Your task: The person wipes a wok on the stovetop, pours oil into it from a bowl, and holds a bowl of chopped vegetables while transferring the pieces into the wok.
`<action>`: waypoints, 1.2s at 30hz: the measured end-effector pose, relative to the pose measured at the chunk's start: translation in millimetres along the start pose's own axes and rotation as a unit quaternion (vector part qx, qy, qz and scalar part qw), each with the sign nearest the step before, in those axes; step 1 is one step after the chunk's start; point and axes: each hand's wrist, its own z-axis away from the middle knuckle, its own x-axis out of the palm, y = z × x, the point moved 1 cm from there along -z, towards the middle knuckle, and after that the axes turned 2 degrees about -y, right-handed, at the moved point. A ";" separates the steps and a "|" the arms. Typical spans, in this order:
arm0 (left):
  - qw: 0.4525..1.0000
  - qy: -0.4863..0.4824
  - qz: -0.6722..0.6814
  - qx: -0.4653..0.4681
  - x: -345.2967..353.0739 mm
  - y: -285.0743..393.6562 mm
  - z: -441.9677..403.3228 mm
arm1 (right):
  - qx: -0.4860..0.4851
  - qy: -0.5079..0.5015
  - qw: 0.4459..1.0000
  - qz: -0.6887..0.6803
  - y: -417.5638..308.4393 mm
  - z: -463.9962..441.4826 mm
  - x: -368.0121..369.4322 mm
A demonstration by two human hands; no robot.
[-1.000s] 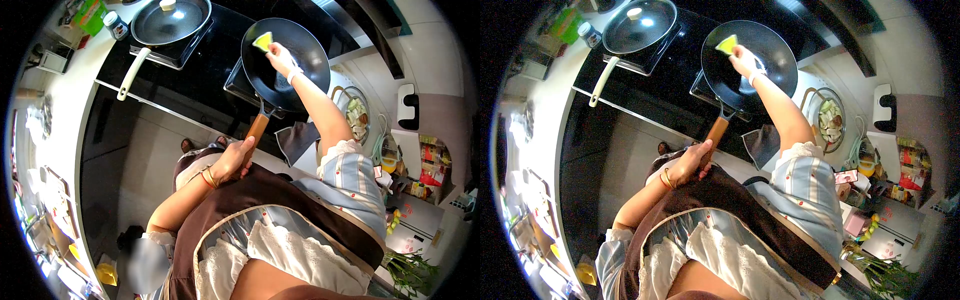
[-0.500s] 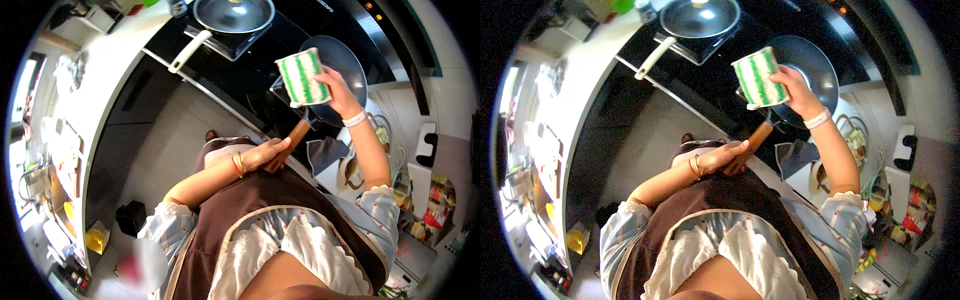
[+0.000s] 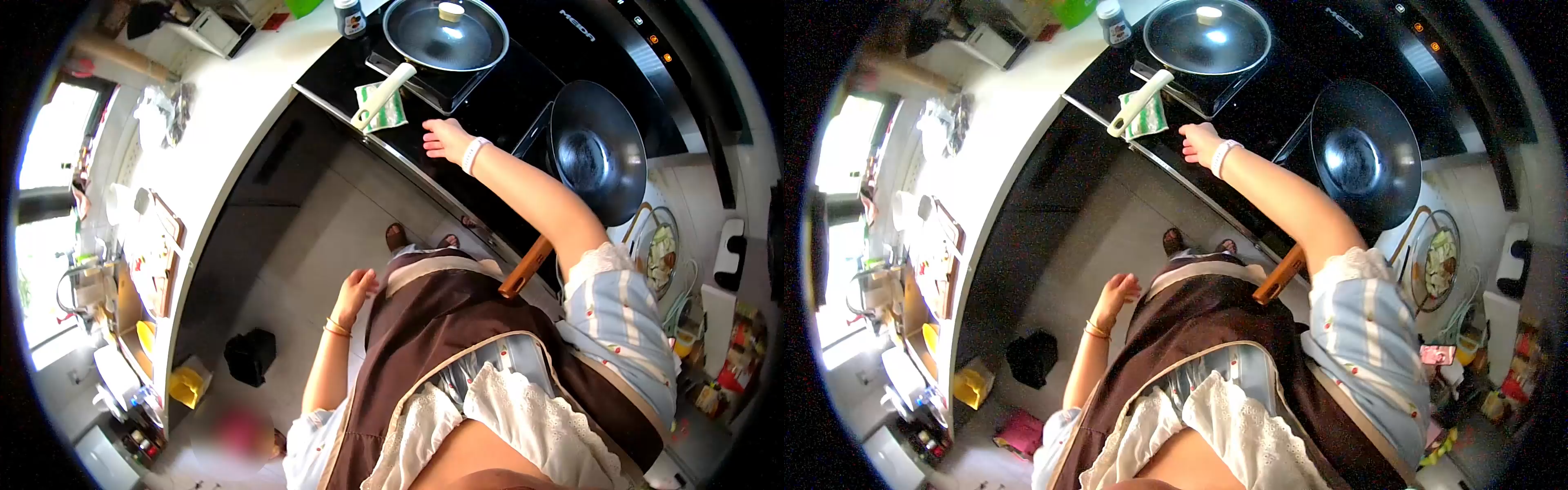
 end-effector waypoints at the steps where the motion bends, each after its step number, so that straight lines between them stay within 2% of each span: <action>1: 0.999 0.032 -0.033 -0.015 -8.9 -18.2 -2.2 | -0.006 -0.024 0.999 0.033 2.2 9.4 -5.8; 3: 0.985 0.023 -0.136 -0.100 -28.5 -61.9 -18.0 | -0.039 -0.088 0.994 0.042 -6.0 57.2 -15.4; 5: 0.917 -0.055 -0.338 -0.206 -27.2 -49.2 -19.5 | -0.066 -0.166 0.984 0.018 -14.9 111.7 -24.9; 6: 0.891 -0.081 -0.404 -0.192 -25.0 -52.7 -27.3 | -0.106 -0.234 0.966 0.011 -17.2 144.2 -33.0; 9: 0.842 -0.153 -0.510 -0.090 -24.6 -67.1 -71.9 | -0.197 -0.283 0.937 0.066 -2.1 228.9 -41.9; 12: 0.807 -0.208 -0.552 -0.031 -15.9 -60.1 -124.2 | -0.198 -0.329 0.919 0.094 40.2 295.5 -53.6; 13: 0.797 -0.224 -0.561 -0.016 -10.4 -53.9 -142.0 | -0.196 -0.307 0.928 0.078 63.1 308.5 -56.1; 15: 0.777 -0.260 -0.574 0.009 7.1 -38.1 -177.2 | -0.223 -0.201 0.949 0.093 107.3 334.1 -64.2; 17: 0.759 -0.284 -0.585 0.022 30.1 -22.5 -203.7 | -0.196 -0.037 0.977 0.075 158.4 350.9 -82.5; 19: 0.751 -0.299 -0.588 0.028 52.7 -10.8 -219.7 | -0.159 0.215 0.944 0.195 225.2 362.6 -89.8; 21: 0.735 -0.309 -0.603 0.034 71.9 -8.6 -226.5 | 0.037 0.319 0.902 0.289 287.5 392.8 -80.4; 22: 0.731 -0.310 -0.607 0.034 77.2 -12.3 -233.3 | 0.040 0.331 0.901 0.278 310.4 398.1 -75.6; 24: 0.707 -0.320 -0.629 0.036 84.6 -22.4 -239.6 | 0.142 0.290 0.934 0.154 366.1 394.6 -64.2; 26: 0.676 -0.329 -0.659 0.036 86.2 -38.9 -243.2 | 0.231 0.230 0.945 0.027 409.6 394.1 -58.7; 27: 0.654 -0.337 -0.676 0.041 85.3 -51.0 -245.1 | 0.230 0.232 0.945 0.021 420.6 396.1 -64.9; 29: 0.601 -0.348 -0.716 0.063 76.8 -79.1 -248.8 | 0.257 0.192 0.947 0.026 431.7 394.0 -86.3; 30: 0.568 -0.357 -0.736 0.089 72.4 -95.2 -251.4 | 0.238 0.181 0.952 0.069 443.9 389.7 -101.4; 31: 0.527 -0.361 -0.760 0.123 65.6 -113.3 -253.5 | 0.229 0.165 0.955 0.092 483.1 364.8 -111.3; 32: 0.484 -0.370 -0.776 0.166 62.7 -128.5 -249.1 | 0.281 0.222 0.922 0.149 539.4 337.0 -119.2; 34: 0.395 -0.375 -0.791 0.280 64.5 -152.7 -248.6 | 0.179 0.206 0.936 0.222 535.2 367.1 -158.6; 35: 0.326 -0.374 -0.786 0.370 66.3 -165.5 -247.4 | 0.227 0.220 0.909 0.270 528.8 381.7 -172.1; 36: 0.504 -0.317 -0.756 0.271 83.1 -158.0 -213.6 | 0.203 0.255 0.902 0.282 545.6 379.5 -189.8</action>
